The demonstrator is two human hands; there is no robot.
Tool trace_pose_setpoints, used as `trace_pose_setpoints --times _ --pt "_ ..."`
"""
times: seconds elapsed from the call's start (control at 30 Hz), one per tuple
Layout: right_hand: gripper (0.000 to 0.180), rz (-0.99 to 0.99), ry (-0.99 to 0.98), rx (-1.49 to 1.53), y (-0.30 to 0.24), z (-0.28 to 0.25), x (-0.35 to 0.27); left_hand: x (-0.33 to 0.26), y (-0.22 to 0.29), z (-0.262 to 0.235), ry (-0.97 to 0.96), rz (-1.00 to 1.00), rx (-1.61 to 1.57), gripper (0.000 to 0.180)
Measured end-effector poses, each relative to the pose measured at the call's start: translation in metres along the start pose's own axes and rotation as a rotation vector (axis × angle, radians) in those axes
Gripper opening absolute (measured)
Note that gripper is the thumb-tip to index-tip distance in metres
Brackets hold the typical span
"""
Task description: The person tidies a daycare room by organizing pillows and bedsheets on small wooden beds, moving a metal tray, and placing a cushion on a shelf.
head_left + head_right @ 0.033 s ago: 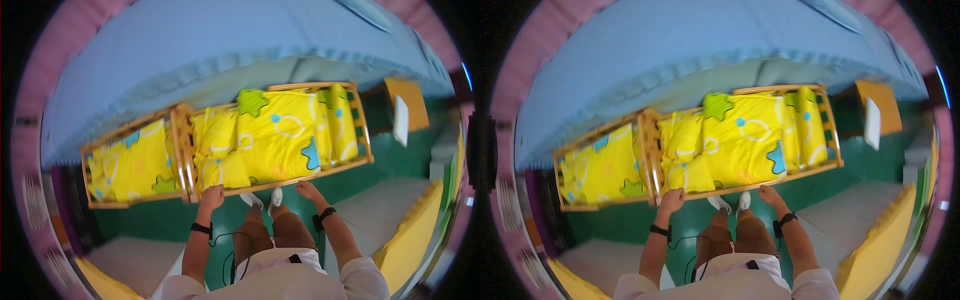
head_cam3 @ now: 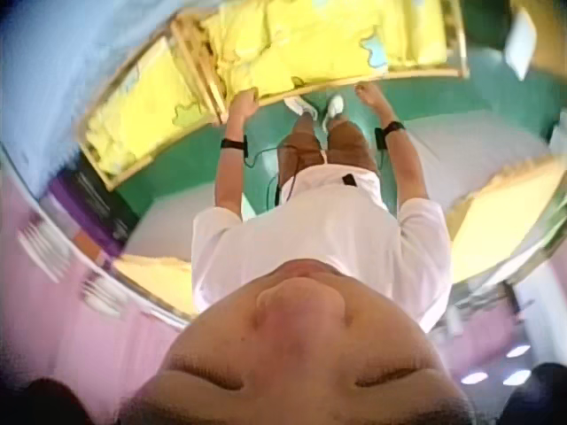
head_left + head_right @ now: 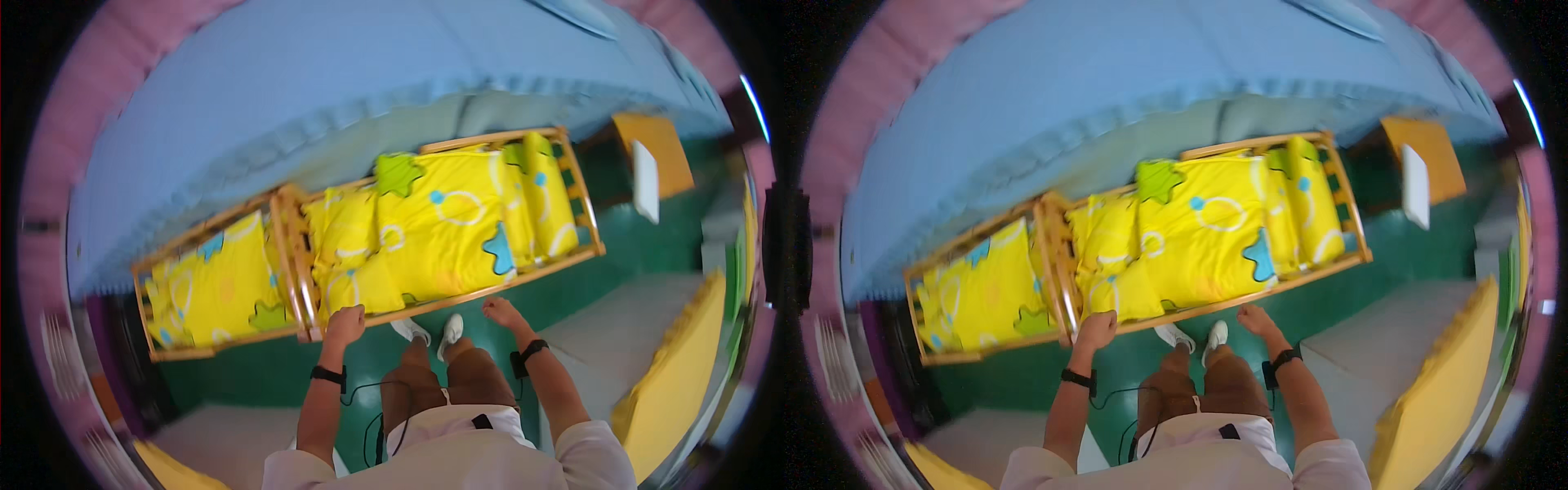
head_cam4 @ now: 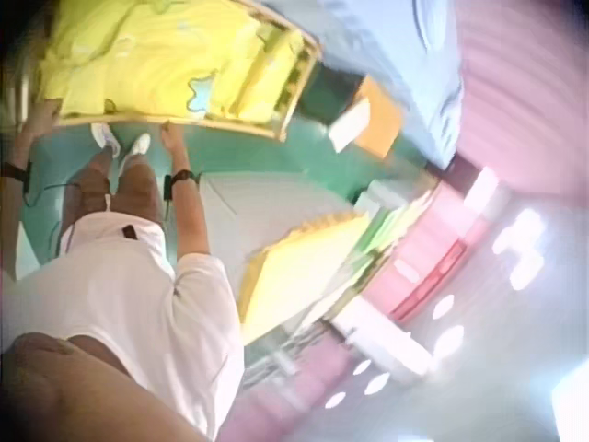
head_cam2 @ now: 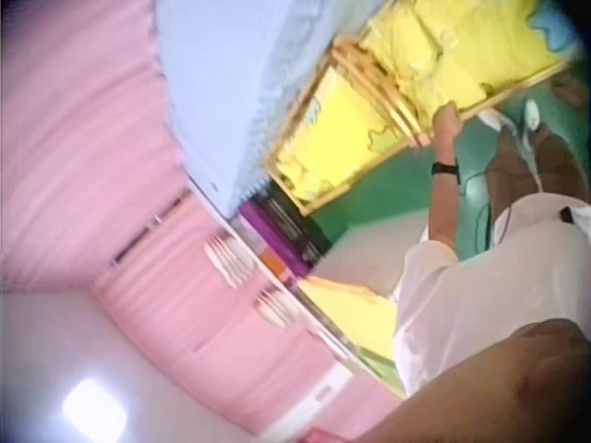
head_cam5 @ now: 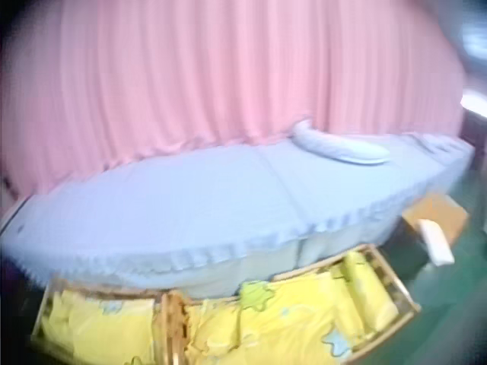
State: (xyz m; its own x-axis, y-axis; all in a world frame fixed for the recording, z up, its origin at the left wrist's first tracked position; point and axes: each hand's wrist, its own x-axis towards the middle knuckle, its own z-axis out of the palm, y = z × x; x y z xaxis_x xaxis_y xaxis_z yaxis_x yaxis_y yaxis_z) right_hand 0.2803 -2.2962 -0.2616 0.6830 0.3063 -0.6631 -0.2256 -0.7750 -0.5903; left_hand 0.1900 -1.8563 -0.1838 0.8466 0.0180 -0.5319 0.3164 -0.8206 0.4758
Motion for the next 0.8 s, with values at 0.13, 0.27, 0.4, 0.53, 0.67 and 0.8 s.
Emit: trace_pose_setpoints --times 0.13,0.27,0.4,0.53,0.67,0.8 --pt "0.024 0.057 0.257 0.158 0.045 -0.024 -0.099 0.022 0.091 -0.002 -0.118 0.219 0.19 0.01" --pt "0.024 0.169 0.457 0.337 0.105 -0.028 -0.206 0.045 0.205 0.034 -0.053 0.394 0.403 0.021" --pt "0.019 0.251 0.641 0.327 0.154 -0.025 -0.312 0.027 0.306 0.078 -0.207 0.455 0.371 0.025" --pt "0.016 0.263 0.808 0.45 0.186 -0.022 -0.394 0.017 0.378 0.13 -0.31 0.657 0.409 0.024" --pt "0.016 0.31 0.935 0.443 0.211 -0.045 -0.442 0.005 0.428 0.167 -0.397 0.662 0.478 0.028" --pt "0.017 0.275 0.928 0.45 0.242 -0.103 -0.444 0.026 0.478 0.193 -0.479 0.64 0.536 0.031"
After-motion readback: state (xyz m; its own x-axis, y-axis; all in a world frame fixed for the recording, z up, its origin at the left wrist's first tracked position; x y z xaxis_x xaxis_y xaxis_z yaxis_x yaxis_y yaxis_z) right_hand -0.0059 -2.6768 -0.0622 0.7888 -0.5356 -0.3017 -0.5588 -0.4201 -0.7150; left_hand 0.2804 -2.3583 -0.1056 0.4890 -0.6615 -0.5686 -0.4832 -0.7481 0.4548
